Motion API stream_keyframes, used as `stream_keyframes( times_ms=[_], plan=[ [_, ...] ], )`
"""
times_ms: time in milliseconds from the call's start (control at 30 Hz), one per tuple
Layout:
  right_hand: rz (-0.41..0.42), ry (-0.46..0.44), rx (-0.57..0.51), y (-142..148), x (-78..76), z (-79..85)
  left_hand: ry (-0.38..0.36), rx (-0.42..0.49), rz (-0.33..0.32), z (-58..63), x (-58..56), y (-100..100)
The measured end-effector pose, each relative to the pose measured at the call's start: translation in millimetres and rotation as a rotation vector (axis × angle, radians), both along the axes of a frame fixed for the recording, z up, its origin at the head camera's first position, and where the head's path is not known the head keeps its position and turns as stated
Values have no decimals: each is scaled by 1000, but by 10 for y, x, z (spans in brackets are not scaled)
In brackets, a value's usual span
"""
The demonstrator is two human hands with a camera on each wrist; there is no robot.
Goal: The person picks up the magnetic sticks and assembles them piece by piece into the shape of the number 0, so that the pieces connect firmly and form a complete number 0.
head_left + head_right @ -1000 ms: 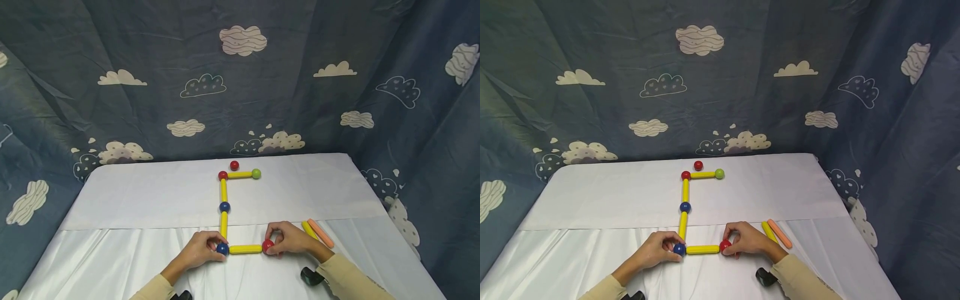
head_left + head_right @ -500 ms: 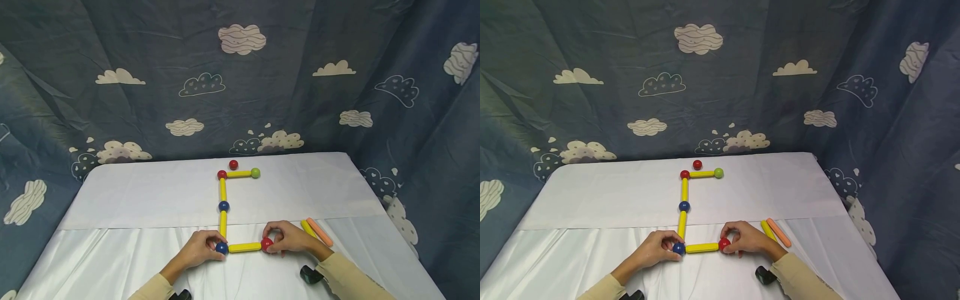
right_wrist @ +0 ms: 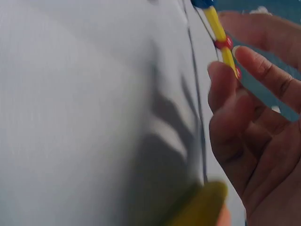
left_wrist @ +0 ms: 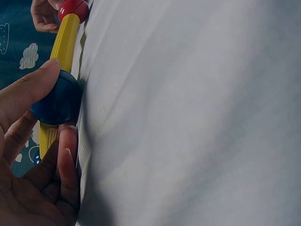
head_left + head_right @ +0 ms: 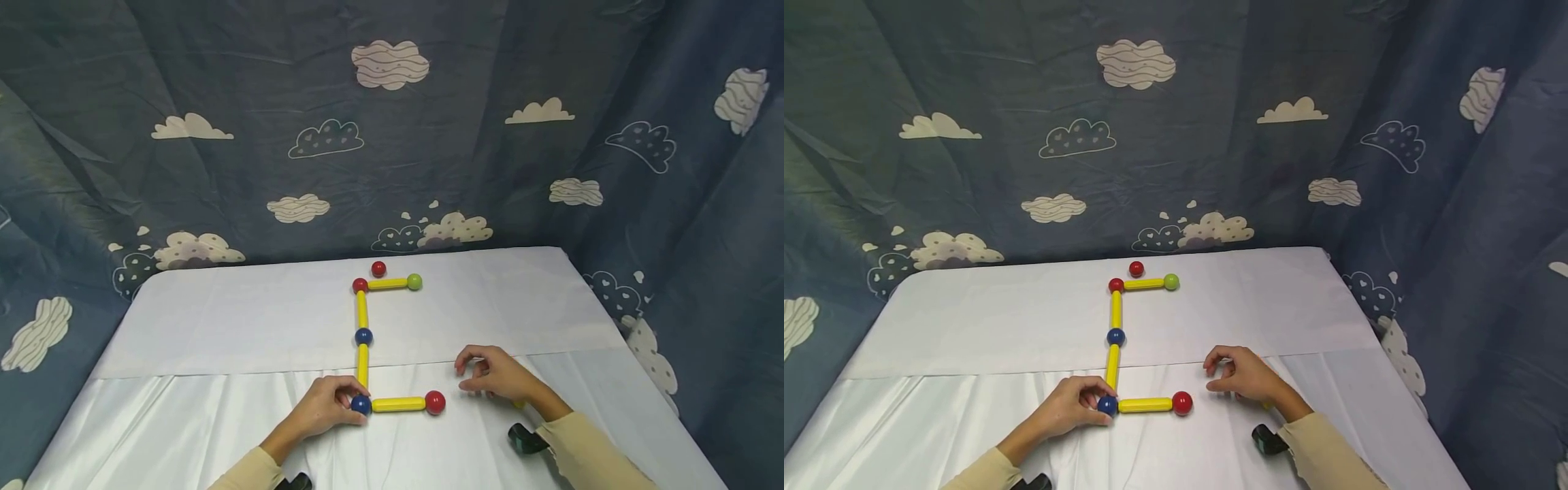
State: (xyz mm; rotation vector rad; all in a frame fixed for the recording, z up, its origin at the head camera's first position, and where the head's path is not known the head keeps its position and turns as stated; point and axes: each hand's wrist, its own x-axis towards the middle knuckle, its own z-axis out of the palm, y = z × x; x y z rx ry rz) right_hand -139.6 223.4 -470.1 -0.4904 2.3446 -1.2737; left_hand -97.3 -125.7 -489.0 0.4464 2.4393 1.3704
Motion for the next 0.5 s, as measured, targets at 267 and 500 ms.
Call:
stream_keyframes(
  times_ms=[267,500],
  plan=[
    [-177,155,145,352,80,30,0,7,-4,-2,-5,16],
    [-307,171,284,367,170,76,-14,1,3,-21,0,-2]
  ],
)
